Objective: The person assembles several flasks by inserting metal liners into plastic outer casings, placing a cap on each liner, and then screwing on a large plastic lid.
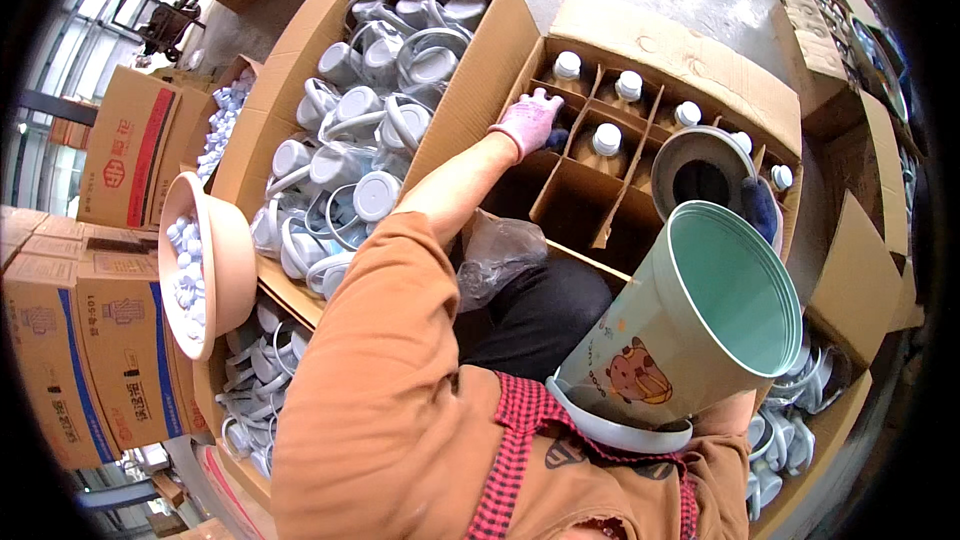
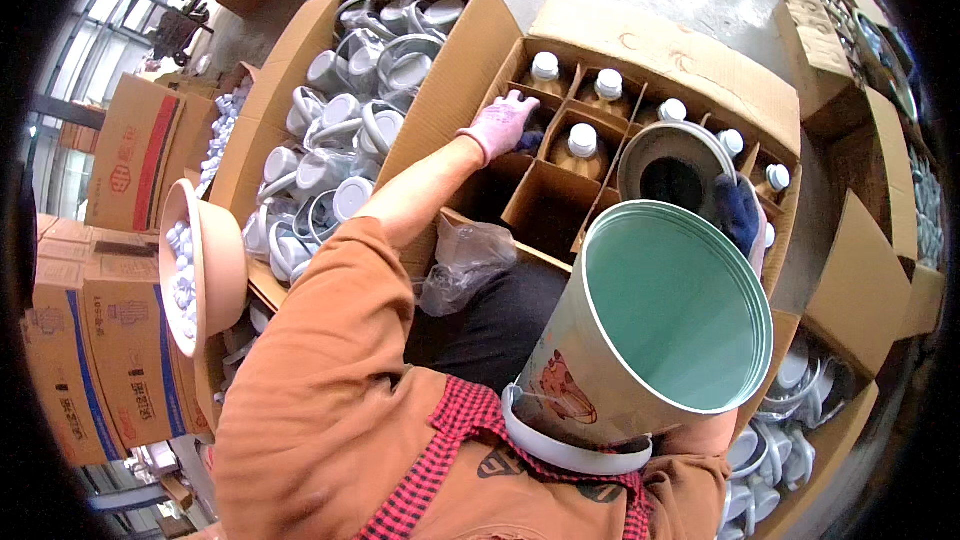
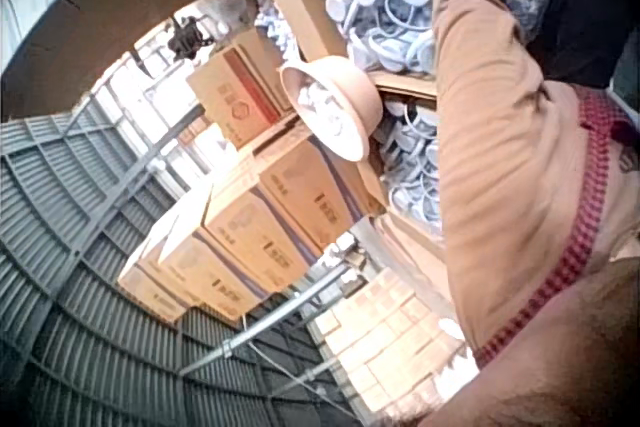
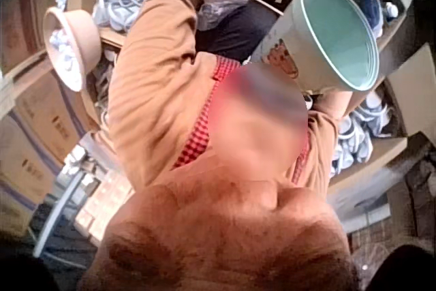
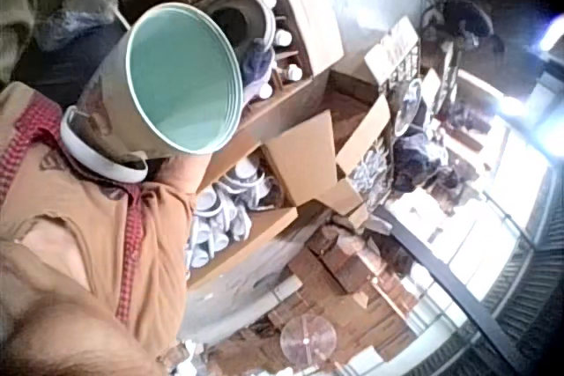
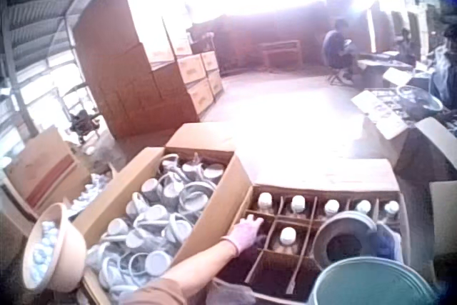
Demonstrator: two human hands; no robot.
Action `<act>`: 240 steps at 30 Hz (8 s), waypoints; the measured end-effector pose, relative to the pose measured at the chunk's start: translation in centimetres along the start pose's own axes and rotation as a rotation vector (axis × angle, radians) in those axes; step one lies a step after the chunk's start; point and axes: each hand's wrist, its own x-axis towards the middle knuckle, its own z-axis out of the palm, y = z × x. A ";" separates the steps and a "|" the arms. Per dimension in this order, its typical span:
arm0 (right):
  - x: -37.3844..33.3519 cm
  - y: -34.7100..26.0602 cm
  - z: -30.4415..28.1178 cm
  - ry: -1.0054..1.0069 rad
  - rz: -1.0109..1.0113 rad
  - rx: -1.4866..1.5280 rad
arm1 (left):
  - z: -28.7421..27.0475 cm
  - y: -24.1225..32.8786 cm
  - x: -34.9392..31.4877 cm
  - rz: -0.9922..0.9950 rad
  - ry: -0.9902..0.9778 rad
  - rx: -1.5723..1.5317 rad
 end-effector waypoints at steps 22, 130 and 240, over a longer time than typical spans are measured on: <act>-4.3 -10.8 1.4 -0.117 -0.542 0.166 | -23.6 8.4 -7.5 0.573 0.510 -1.135; -12.9 -20.4 1.8 -0.235 -0.769 -0.122 | -19.6 19.4 -16.3 0.771 0.351 -1.392; 1.3 -22.2 6.3 -0.774 0.315 0.358 | -20.0 15.8 -8.3 0.657 0.664 -0.792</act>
